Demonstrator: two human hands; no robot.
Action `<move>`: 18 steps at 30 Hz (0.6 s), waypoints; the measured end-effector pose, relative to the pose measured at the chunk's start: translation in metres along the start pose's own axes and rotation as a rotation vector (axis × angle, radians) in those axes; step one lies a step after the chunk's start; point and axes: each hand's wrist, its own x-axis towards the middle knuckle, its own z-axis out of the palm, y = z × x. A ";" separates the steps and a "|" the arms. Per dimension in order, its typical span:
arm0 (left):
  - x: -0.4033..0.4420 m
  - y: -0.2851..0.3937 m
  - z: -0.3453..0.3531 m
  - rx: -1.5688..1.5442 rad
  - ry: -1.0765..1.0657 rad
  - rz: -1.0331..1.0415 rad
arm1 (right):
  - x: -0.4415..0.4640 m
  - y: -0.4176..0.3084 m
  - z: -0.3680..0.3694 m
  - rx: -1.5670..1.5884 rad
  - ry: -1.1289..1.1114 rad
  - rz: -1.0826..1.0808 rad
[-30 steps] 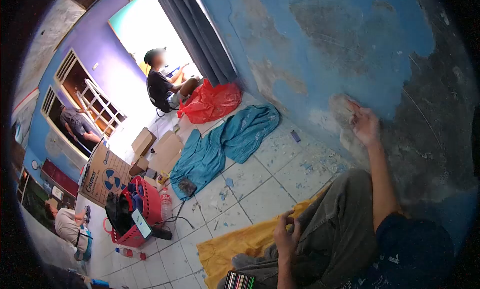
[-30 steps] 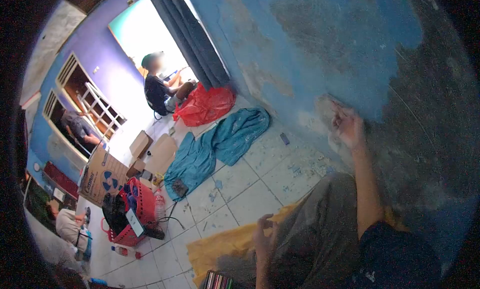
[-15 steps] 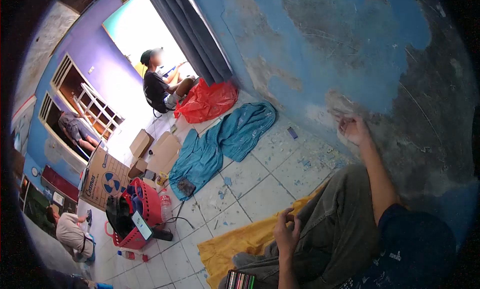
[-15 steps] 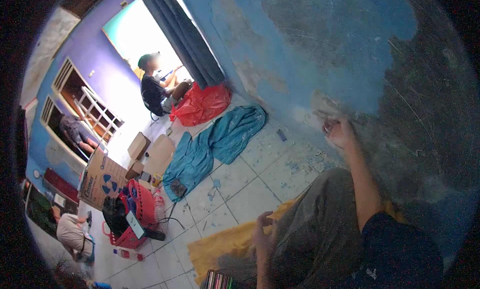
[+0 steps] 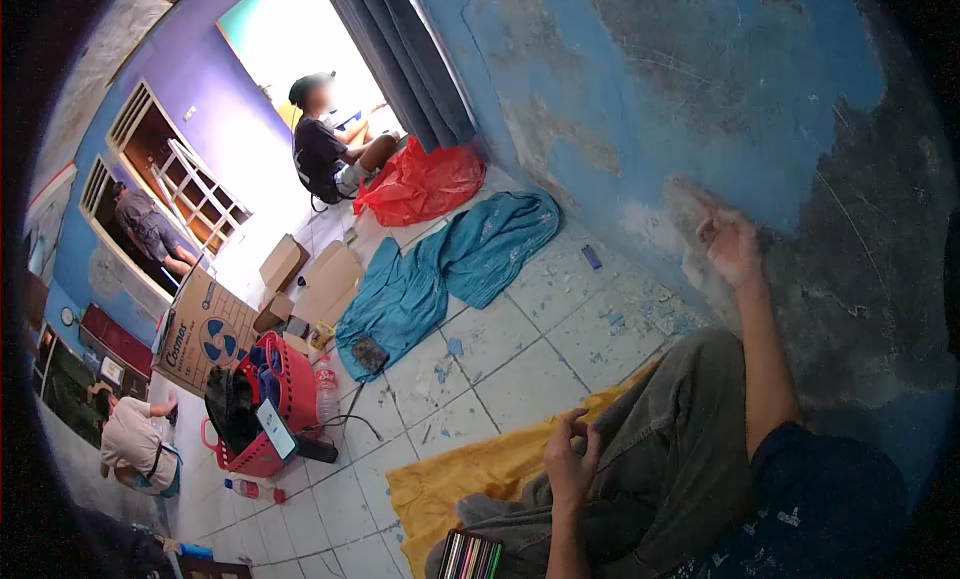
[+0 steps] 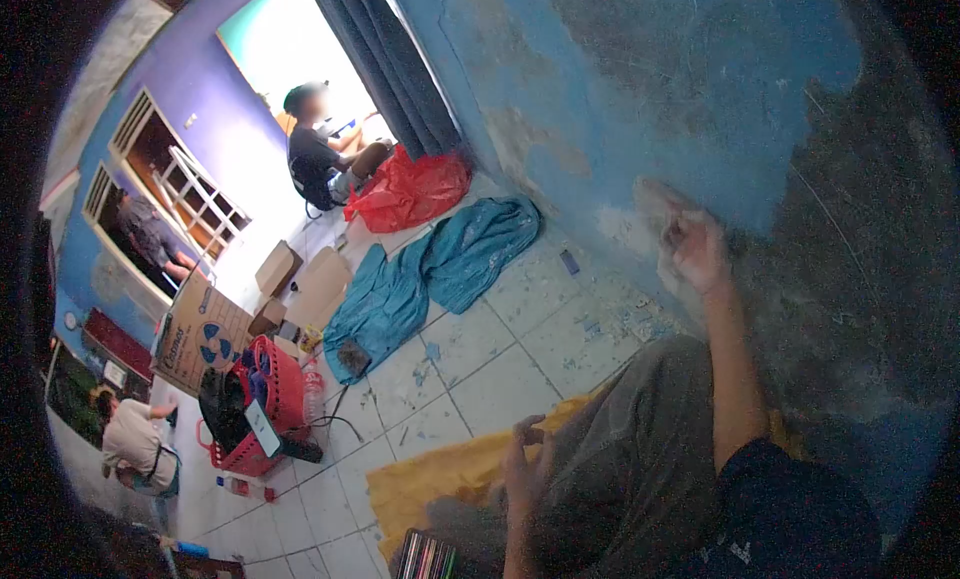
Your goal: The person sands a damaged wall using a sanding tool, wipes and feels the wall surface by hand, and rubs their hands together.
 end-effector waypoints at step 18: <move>-0.001 0.003 0.001 -0.002 -0.016 -0.001 | 0.016 0.010 -0.040 0.066 0.204 0.315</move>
